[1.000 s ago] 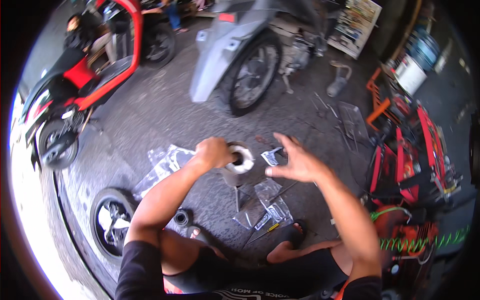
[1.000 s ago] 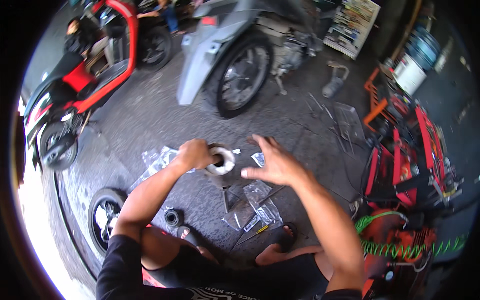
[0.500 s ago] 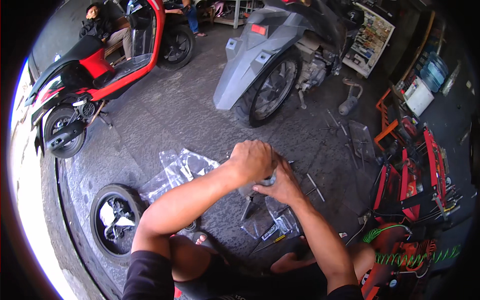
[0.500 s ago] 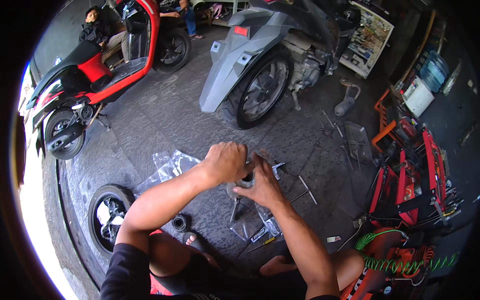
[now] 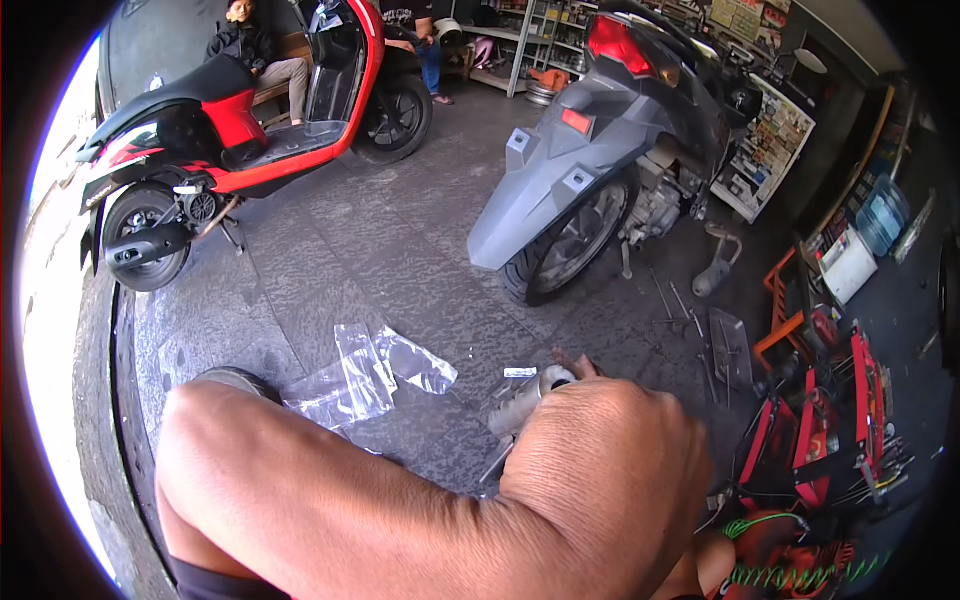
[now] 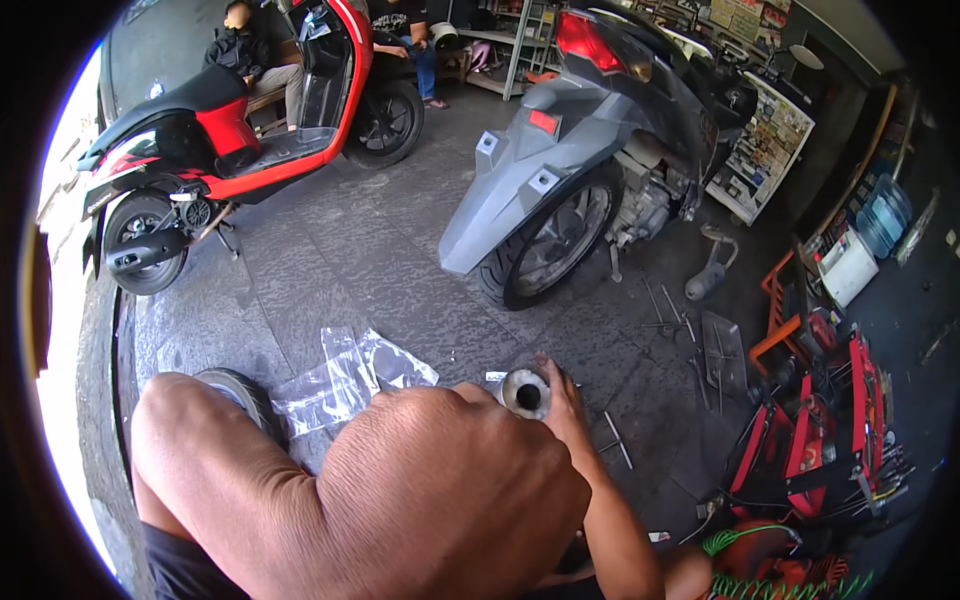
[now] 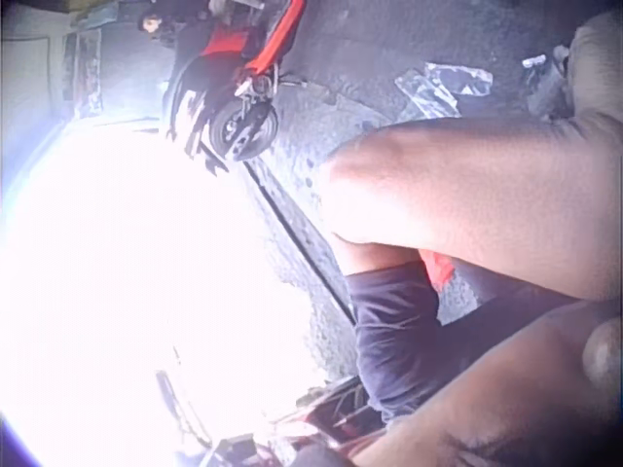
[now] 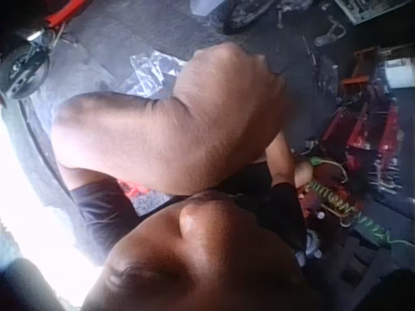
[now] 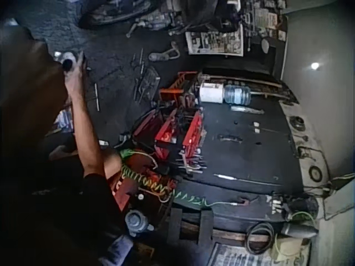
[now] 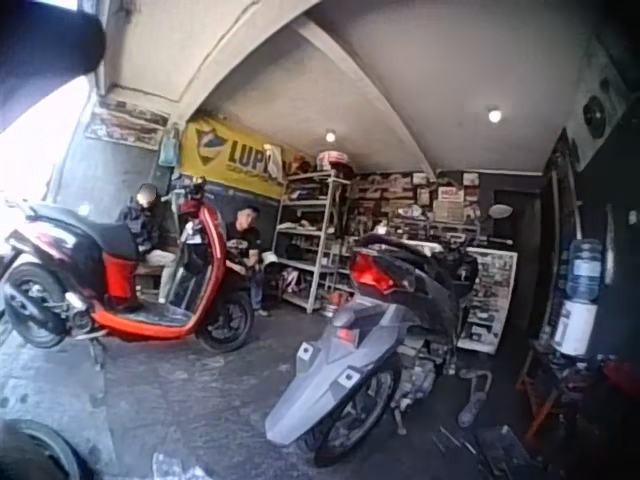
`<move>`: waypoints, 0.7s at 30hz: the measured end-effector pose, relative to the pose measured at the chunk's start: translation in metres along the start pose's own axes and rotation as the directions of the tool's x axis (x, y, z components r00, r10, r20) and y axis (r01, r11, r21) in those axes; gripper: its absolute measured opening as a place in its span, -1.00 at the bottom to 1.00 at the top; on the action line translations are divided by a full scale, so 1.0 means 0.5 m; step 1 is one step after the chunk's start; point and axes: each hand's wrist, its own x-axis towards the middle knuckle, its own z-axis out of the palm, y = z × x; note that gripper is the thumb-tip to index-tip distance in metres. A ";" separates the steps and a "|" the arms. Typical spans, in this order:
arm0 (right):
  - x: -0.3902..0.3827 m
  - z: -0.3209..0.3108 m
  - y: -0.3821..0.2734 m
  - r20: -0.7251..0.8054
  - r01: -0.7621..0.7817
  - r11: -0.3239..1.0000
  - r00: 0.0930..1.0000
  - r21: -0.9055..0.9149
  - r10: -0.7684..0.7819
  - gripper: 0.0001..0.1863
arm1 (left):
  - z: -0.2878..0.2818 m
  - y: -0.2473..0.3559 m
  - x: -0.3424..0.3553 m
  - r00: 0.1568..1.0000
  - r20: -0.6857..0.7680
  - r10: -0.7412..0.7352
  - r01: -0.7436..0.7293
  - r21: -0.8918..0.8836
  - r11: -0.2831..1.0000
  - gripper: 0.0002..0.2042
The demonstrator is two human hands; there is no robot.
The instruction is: The person pushes material into a motorcycle exhaust silencer using a T-wrench, unpacks new fiberglass wool from a plastic wrapper, plugs a power cord into an electrical socket, and packs the fiberglass wool into the silencer by hand.
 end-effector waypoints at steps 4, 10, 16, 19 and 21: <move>0.023 0.030 -0.012 -0.058 0.058 0.998 0.997 0.023 -0.057 0.19 | -0.042 -0.044 0.029 0.921 0.390 0.017 0.042 -0.141 0.989 -0.75; -0.039 -0.023 -0.062 0.010 0.001 1.000 1.000 0.002 -0.001 0.04 | -0.027 -0.077 0.008 0.950 0.309 -0.052 0.093 -0.120 0.988 -0.74; 0.017 0.025 -0.086 0.066 -0.157 0.983 0.984 -0.096 0.164 -0.03 | 0.030 -0.137 0.022 0.968 0.246 -0.046 0.083 -0.141 0.987 -0.74; -0.021 0.006 0.013 -0.087 -0.092 0.995 0.992 0.044 0.096 0.15 | 0.065 -0.175 0.016 0.979 0.203 -0.029 0.058 -0.138 0.989 -0.73; -0.041 -0.015 0.020 -0.160 -0.232 0.972 0.959 0.038 0.235 0.16 | 0.100 -0.188 0.018 0.982 0.189 -0.012 0.045 -0.169 0.985 -0.73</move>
